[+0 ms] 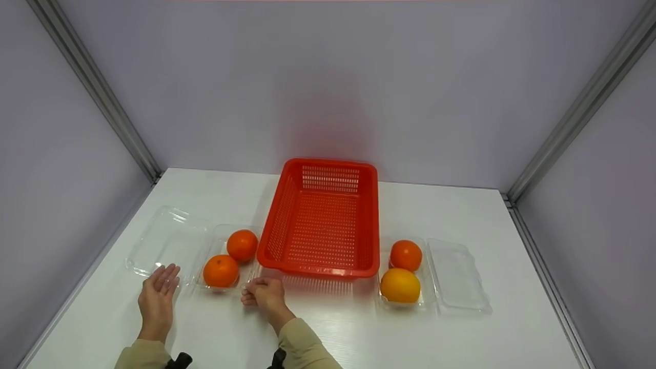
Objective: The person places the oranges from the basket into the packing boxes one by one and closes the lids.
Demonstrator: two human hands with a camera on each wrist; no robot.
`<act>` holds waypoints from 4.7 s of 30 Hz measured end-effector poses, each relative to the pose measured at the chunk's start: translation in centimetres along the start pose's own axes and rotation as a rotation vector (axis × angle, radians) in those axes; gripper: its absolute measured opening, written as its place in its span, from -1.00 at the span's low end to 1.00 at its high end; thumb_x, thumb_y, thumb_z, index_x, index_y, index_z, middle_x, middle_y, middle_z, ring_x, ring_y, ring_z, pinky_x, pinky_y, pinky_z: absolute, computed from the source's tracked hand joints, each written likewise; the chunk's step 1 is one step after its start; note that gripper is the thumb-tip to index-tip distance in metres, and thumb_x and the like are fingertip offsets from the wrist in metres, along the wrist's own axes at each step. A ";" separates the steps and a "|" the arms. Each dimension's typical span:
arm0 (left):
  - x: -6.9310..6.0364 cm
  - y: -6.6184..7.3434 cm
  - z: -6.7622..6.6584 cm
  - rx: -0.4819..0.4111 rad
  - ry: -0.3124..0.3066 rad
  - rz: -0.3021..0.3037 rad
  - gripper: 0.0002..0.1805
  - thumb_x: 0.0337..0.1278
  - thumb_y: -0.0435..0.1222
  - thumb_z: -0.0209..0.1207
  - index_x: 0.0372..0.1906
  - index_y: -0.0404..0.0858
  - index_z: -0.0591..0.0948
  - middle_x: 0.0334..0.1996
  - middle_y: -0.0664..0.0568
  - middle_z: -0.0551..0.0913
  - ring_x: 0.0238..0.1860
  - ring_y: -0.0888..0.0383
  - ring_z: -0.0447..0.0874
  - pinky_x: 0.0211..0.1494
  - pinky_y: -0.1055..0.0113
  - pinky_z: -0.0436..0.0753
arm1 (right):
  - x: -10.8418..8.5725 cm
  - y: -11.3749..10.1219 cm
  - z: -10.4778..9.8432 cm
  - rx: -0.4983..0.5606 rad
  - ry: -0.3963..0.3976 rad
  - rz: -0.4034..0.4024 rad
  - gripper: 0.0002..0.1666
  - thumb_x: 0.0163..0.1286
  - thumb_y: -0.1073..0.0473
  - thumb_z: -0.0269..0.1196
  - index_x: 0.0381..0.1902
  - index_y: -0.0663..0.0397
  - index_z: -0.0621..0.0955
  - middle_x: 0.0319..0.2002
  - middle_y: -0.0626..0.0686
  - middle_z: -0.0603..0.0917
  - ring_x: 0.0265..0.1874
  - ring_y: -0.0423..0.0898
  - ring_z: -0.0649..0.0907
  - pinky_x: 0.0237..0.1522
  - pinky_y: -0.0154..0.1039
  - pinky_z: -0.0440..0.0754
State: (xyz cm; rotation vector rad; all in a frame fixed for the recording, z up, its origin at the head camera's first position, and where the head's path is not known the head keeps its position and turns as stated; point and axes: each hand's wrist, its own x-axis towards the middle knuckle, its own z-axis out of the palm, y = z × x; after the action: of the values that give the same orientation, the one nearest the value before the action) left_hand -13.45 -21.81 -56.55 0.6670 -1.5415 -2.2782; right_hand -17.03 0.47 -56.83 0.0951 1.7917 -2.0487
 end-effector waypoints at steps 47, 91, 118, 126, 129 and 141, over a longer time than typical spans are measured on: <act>1.2 1.8 2.1 0.023 -0.057 0.407 -0.43 0.50 -0.11 -0.17 0.31 -0.51 0.31 0.03 0.38 0.64 0.09 0.52 0.59 0.21 0.68 0.48 | 0.2 0.1 0.0 -0.019 0.025 0.021 -0.75 0.32 0.35 0.18 -0.18 0.54 0.58 -0.57 -0.05 0.62 -0.61 -0.26 0.64 -0.39 -0.31 0.73; -0.8 -1.0 3.6 0.492 -0.258 0.684 -0.61 0.21 -0.52 0.11 0.15 -0.44 0.52 0.18 -0.26 0.58 0.28 0.42 0.48 0.30 0.76 0.28 | -0.1 -0.4 0.0 0.020 0.000 0.063 -0.76 0.36 0.34 0.16 -0.14 0.49 0.58 -0.52 -0.04 0.65 -0.56 -0.26 0.65 -0.32 -0.31 0.73; -1.0 -3.1 4.6 0.678 -0.310 0.900 -0.66 0.15 -0.59 0.11 0.04 -0.38 0.62 0.08 -0.23 0.65 0.14 -0.11 0.54 0.29 0.78 0.27 | -0.9 -0.2 -0.3 0.085 -0.022 0.096 -0.62 0.41 0.27 0.10 0.00 0.57 0.51 -0.45 -0.01 0.69 -0.51 -0.24 0.68 -0.25 -0.28 0.74; -1.0 -3.1 4.8 0.746 -0.324 0.895 -0.67 0.12 -0.58 0.14 0.01 -0.39 0.62 0.07 -0.20 0.66 0.15 -0.09 0.55 0.31 0.80 0.20 | -0.8 -0.4 -0.4 0.091 -0.017 0.102 -0.65 0.36 0.32 0.07 -0.03 0.54 0.52 -0.45 0.00 0.71 -0.51 -0.24 0.69 -0.28 -0.33 0.73; -1.0 -3.1 4.8 0.777 -0.318 0.889 -0.68 0.11 -0.56 0.16 0.00 -0.37 0.63 0.04 -0.17 0.68 0.14 -0.07 0.57 0.30 0.83 0.18 | -0.8 -0.4 -0.2 0.096 -0.008 0.099 -0.68 0.32 0.36 0.03 -0.06 0.52 0.53 -0.45 0.02 0.72 -0.50 -0.22 0.70 -0.27 -0.30 0.74; -0.6 -3.2 5.2 0.832 -0.276 0.959 -0.74 0.07 -0.57 0.17 -0.12 -0.34 0.67 -0.09 -0.09 0.73 0.03 -0.01 0.63 0.30 0.86 0.15 | -0.8 -0.3 0.0 0.116 -0.039 0.088 -0.74 0.37 0.31 0.11 -0.12 0.45 0.57 -0.46 -0.01 0.73 -0.47 -0.21 0.71 -0.25 -0.28 0.75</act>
State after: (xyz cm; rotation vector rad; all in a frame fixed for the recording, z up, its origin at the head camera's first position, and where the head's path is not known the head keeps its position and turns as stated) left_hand -15.75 -16.26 -57.79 -0.2551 -2.2622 -1.0139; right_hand -16.41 0.67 -56.34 0.1641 1.6162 -2.0763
